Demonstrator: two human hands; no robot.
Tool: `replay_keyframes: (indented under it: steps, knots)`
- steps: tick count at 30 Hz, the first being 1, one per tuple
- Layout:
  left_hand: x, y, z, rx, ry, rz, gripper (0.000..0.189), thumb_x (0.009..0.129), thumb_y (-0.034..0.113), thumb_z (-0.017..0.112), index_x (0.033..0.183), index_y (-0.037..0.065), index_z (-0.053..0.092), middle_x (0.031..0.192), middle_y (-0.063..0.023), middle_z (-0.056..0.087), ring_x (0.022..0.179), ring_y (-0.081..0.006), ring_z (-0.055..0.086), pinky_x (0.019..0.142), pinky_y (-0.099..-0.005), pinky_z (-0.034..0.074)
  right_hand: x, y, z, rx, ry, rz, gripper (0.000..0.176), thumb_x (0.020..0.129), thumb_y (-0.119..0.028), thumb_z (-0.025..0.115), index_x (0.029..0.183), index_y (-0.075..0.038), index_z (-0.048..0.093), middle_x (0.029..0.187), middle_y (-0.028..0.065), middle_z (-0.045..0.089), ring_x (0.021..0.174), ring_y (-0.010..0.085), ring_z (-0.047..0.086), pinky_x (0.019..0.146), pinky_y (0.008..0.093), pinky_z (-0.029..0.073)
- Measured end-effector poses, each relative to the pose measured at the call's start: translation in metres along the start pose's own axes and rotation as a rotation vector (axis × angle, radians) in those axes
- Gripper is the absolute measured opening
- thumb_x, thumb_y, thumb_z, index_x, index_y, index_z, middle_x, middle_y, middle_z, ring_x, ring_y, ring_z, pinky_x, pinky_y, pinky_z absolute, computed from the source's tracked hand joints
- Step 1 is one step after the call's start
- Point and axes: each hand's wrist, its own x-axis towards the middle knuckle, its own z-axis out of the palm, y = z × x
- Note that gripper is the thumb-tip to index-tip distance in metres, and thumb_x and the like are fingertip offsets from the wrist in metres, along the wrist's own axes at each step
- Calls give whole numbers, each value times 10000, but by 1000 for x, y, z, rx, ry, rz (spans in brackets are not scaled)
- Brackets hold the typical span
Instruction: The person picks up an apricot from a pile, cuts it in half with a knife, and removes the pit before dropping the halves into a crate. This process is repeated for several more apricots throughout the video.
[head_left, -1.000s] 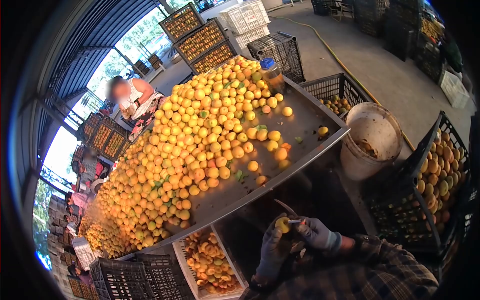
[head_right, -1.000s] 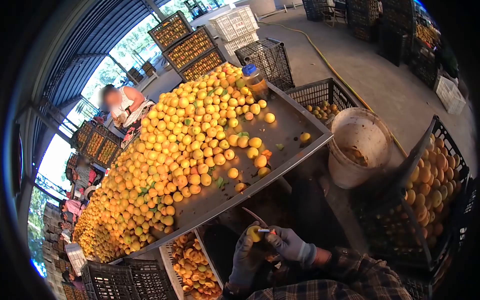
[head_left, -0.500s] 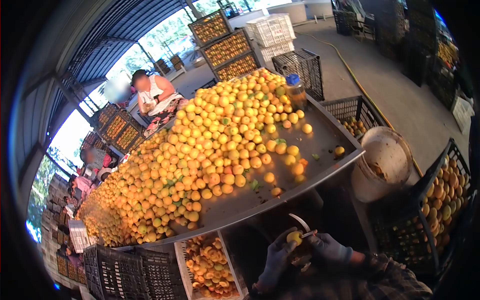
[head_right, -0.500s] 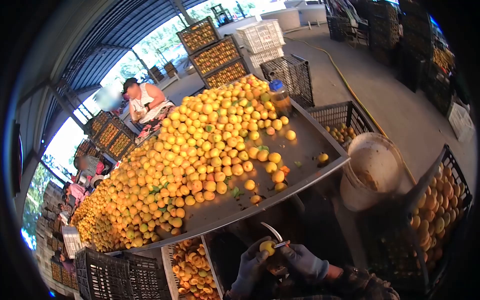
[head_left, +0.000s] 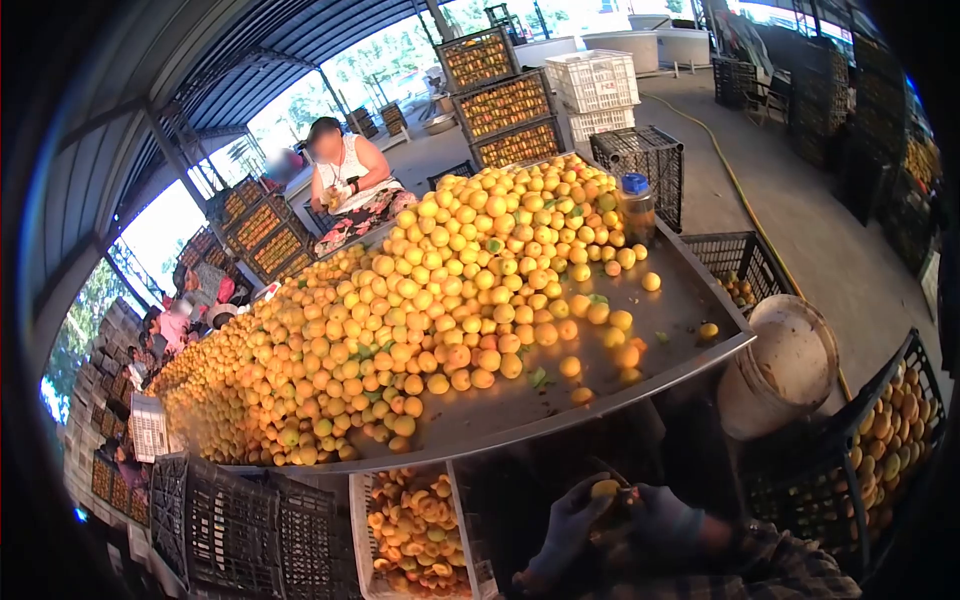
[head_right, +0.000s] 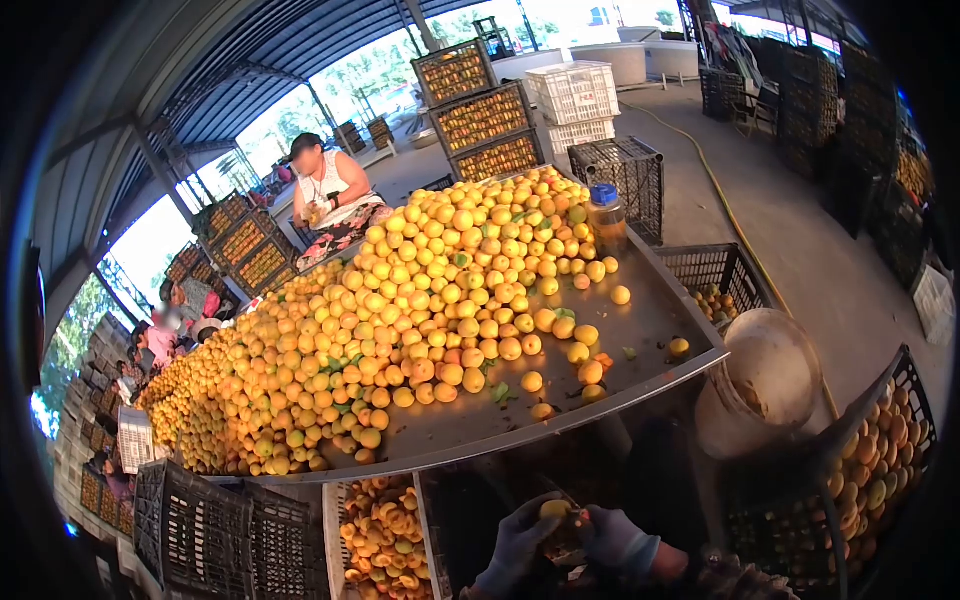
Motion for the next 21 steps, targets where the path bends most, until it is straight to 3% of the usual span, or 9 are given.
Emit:
replay_keyframes:
  steps: [2,5,9,11,12,14,15,17,21]
  knots:
    - [2,-1,-1,35,7,12,400,927,66,647,1301,-29,543,1189,-117,632,1070,-166,612,971,-306,492,3,10,16,762,-14,-51,439,1008,-393,506,1129,19,595,977,86,683,885,172,660,778,322,545]
    - [2,-3,1,-58,42,19,394,930,72,644,1298,-28,545,1191,-106,633,1070,-160,609,966,-300,491,10,5,15,1113,-131,127,452,1007,-389,511,1154,32,586,1000,64,671,898,165,657,799,311,541]
    - [5,-5,8,-30,82,62,377,935,74,638,1291,-19,554,1188,-93,636,1066,-153,608,960,-284,488,20,22,29,1140,-82,132,460,1011,-402,500,1182,17,583,956,90,678,906,154,648,805,314,535]
    - [5,-11,10,0,88,74,366,938,77,635,1285,-15,559,1186,-90,638,1067,-150,607,959,-280,486,30,46,40,505,210,-202,386,990,-384,530,1112,-23,590,907,131,693,829,205,687,730,360,550]
    - [6,-14,10,15,105,80,349,942,78,630,1272,-14,568,1180,-87,640,1062,-147,606,954,-278,486,24,36,33,507,214,-198,386,990,-384,530,1112,-23,590,907,131,693,829,205,687,730,360,550]
    - [8,-19,12,34,116,87,331,945,78,625,1260,-13,576,1174,-83,643,1058,-144,606,950,-275,487,13,10,11,-331,214,-40,320,939,-358,573,1012,-47,564,888,170,692,734,316,691,637,419,543]
    - [7,-21,13,-40,148,56,316,948,82,621,1246,-17,584,1167,-86,647,1033,-147,618,937,-275,498,14,13,8,-327,218,-37,320,939,-358,573,1012,-47,564,888,170,692,734,316,691,637,419,543]
    - [8,-26,13,-112,180,16,302,951,86,617,1232,-22,592,1161,-90,651,1008,-150,629,925,-274,509,20,24,5,-509,308,-310,308,888,-340,598,953,-48,525,900,173,693,685,394,656,581,453,526]
    - [8,-29,5,-170,160,55,301,997,150,533,1250,-8,575,1194,-91,628,1079,-176,600,993,-323,470,26,7,2,-516,437,-271,315,925,-355,576,951,-43,550,913,179,691,703,408,651,589,443,525]
